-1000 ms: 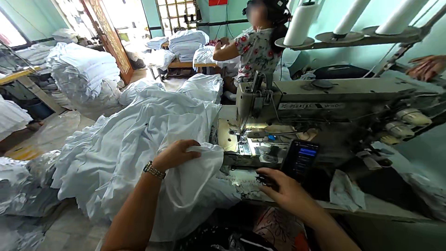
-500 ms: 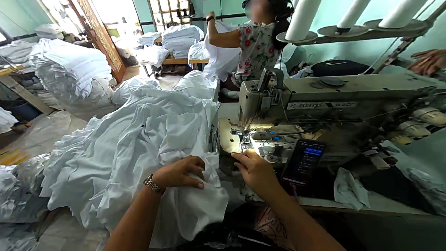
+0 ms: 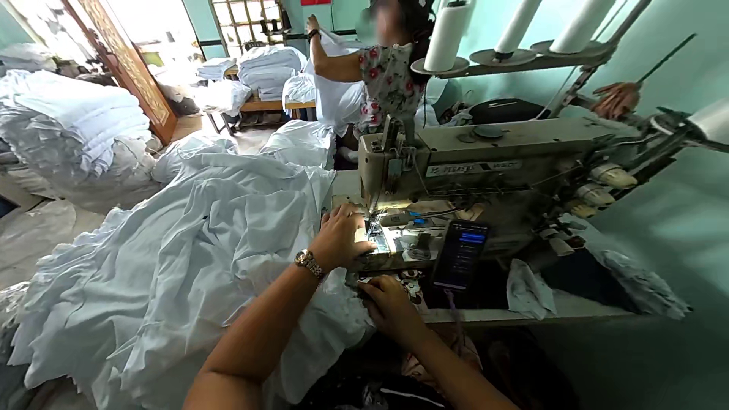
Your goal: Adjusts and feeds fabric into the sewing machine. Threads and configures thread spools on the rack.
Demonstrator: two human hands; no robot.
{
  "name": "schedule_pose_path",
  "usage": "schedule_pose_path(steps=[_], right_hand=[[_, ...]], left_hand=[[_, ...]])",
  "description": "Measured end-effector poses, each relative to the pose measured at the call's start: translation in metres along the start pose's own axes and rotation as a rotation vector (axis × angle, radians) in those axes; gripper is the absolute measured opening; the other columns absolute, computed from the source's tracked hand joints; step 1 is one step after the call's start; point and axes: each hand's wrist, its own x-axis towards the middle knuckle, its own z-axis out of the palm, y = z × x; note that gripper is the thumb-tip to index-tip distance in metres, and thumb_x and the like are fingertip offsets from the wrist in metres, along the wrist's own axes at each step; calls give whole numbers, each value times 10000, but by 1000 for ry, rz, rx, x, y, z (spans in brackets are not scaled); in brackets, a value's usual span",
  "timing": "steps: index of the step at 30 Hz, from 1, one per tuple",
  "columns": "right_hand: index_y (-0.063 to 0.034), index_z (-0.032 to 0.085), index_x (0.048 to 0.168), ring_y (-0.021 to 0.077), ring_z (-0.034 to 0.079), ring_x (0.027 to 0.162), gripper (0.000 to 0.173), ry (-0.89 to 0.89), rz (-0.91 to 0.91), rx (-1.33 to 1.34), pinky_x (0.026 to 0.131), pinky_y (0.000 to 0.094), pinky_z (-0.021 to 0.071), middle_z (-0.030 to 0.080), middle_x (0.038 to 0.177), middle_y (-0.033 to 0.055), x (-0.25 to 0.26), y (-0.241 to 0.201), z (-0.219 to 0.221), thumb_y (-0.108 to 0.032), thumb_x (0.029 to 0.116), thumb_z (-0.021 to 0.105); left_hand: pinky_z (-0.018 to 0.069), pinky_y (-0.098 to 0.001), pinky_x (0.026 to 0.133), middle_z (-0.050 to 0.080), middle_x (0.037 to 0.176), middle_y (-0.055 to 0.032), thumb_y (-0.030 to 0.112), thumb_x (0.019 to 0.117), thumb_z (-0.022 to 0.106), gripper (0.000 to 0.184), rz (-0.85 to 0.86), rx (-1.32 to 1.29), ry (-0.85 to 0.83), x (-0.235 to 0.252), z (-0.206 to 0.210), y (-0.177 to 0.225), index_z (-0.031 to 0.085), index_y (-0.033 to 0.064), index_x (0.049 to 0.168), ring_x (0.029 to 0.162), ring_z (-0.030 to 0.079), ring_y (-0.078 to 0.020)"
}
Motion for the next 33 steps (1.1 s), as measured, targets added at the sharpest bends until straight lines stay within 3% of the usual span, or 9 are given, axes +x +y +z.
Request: schedule_pose_path(steps=[3,7,9,11,15,18,21,25,33], right_hand=[[-226,761,1174,211,643,1124,256,168,-52,75,1010,437,520,704,1104,43,-8,3,-1,-266,984,594],[-207,751,1141,162,634,1072,224,422,41,70,970,367,532,682,1055,27,-22,12,-28,-232,1003,576],[-139,740,1145,215,642,1050,229,553,176,-39,925,377,558,669,1078,98,-27,24,-50,-243,981,619],[-17,688,1165,330,632,1095,313,663,309,-128,956,458,542,667,1133,200,-27,38,-72,-246,952,670],[100,516,1321,433,572,1182,691,761,495,-179,972,513,517,578,1268,322,-17,55,-97,-335,854,780],[68,544,1357,515,518,1261,758,743,504,-275,1051,598,458,556,1318,348,0,51,-114,-426,838,791],[-16,591,1357,528,523,1239,758,710,535,-360,1022,636,459,528,1340,345,20,49,-122,-503,815,797],[-107,588,1412,532,515,1253,776,667,589,-435,1012,671,441,513,1381,332,41,48,-126,-523,796,811],[-160,677,1328,501,546,1201,614,603,611,-448,981,670,450,559,1325,293,57,57,-121,-497,831,807]], left_hand=[[297,-596,1176,546,1464,-110,403,939,691,310,4,-145,41,14,24,-18,699,93,935,1473,378,-294],[342,-502,1194,592,1429,-97,242,1001,591,246,46,-240,215,7,42,-32,694,41,902,1429,452,-255],[363,-467,1186,586,1423,-134,230,995,608,247,38,-288,250,4,42,-35,679,28,873,1411,468,-270],[371,-468,1177,577,1423,-159,226,978,627,243,45,-312,272,4,43,-37,666,30,841,1407,468,-289],[369,-462,1170,569,1428,-166,190,945,646,205,54,-386,311,4,47,-41,652,46,800,1413,456,-285],[361,-453,1176,569,1425,-169,201,937,658,211,59,-415,314,3,47,-43,649,48,791,1416,452,-283],[344,-461,1184,574,1423,-167,210,933,662,219,51,-423,310,2,47,-44,654,49,785,1422,445,-286],[343,-455,1189,578,1420,-163,206,940,657,215,65,-428,318,3,48,-45,657,52,790,1420,450,-281],[340,-475,1188,573,1424,-178,214,937,660,220,59,-412,305,5,48,-47,670,36,808,1413,455,-304]])
